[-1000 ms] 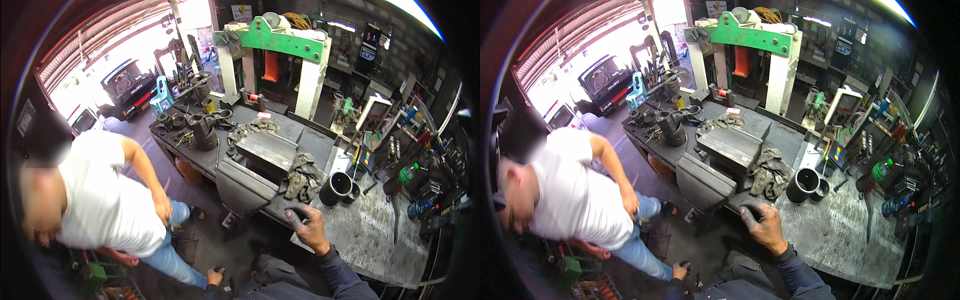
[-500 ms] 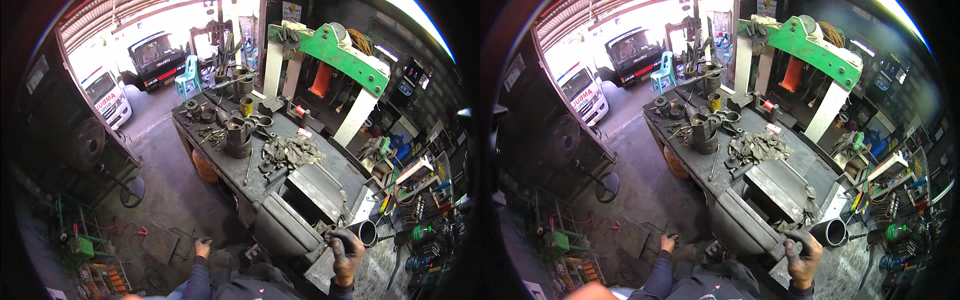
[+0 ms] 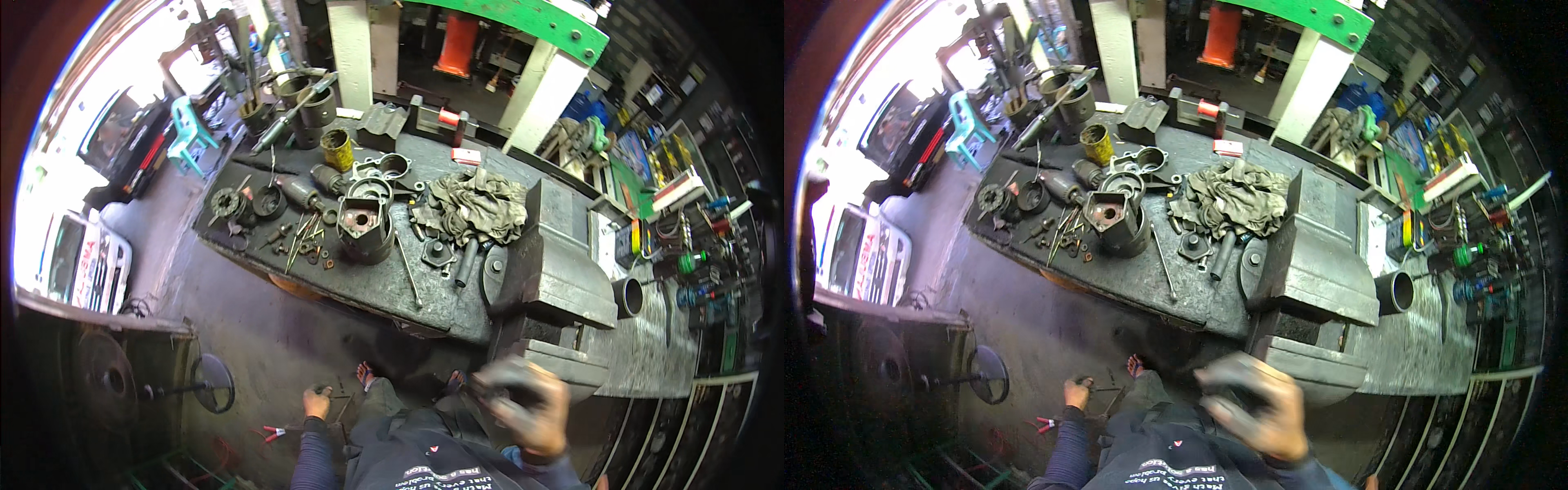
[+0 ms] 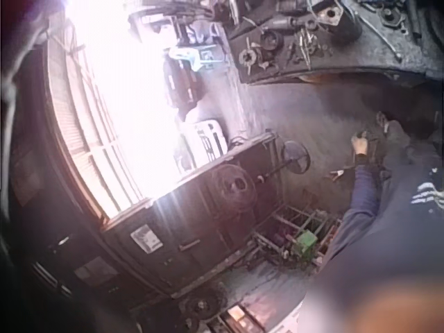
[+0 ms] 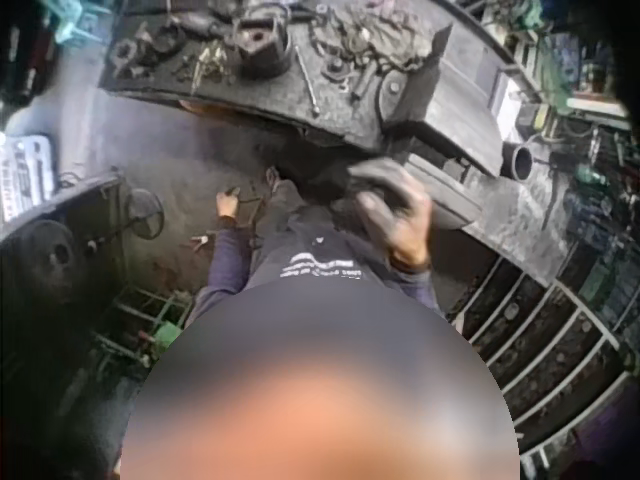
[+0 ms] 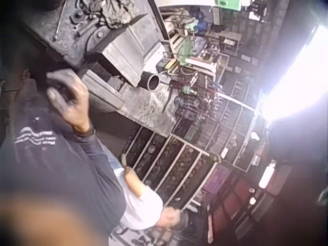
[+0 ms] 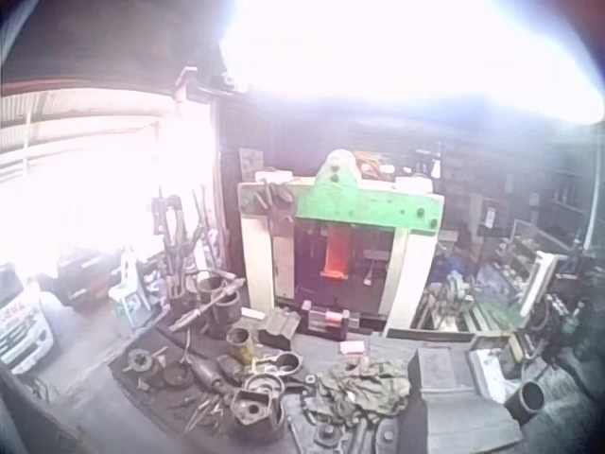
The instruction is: The person retrieves a mechanical part from a cardboard box and places it on a workbench. They then use a small tool to scrape and clean the part while another person stands nearby. The person continues to manipulate and inspect the part throughout the clip.
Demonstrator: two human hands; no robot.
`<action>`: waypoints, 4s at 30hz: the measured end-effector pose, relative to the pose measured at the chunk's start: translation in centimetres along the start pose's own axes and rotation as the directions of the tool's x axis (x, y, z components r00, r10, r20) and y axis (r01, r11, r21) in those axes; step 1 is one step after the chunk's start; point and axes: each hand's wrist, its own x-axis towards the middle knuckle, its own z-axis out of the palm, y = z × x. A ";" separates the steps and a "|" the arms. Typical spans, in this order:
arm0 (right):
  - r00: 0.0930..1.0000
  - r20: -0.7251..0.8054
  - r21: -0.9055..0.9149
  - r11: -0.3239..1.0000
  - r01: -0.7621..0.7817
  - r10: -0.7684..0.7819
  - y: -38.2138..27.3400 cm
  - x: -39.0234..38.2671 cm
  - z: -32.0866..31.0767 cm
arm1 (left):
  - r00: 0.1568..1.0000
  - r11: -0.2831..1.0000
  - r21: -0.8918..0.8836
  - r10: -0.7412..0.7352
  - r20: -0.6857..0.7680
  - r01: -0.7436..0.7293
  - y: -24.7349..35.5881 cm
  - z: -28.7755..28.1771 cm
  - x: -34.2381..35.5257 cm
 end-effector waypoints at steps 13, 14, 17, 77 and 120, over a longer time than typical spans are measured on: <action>0.794 -0.520 -0.617 0.504 -0.604 0.315 20.2 33.0 4.7 | 0.980 0.981 -0.001 0.195 0.047 -0.195 10.8 -12.5 10.2; 0.811 -0.455 -0.667 0.463 -0.584 0.367 21.0 34.6 4.8 | 0.961 0.953 0.135 0.277 -0.016 -0.272 8.7 -13.3 10.2; 0.822 -0.378 -0.820 0.258 -0.511 0.427 23.7 36.7 5.8 | 0.979 0.942 0.318 0.155 -0.134 -0.106 2.0 -15.6 10.2; 0.991 0.113 -0.795 0.591 0.136 -0.077 6.1 42.7 37.1 | 0.176 0.027 0.192 0.542 0.822 -0.981 49.8 -24.6 44.1; 0.991 -0.087 -0.797 0.591 -0.128 0.098 11.4 46.5 45.3 | -0.259 -0.589 0.029 0.398 0.880 -0.808 50.5 -22.7 46.1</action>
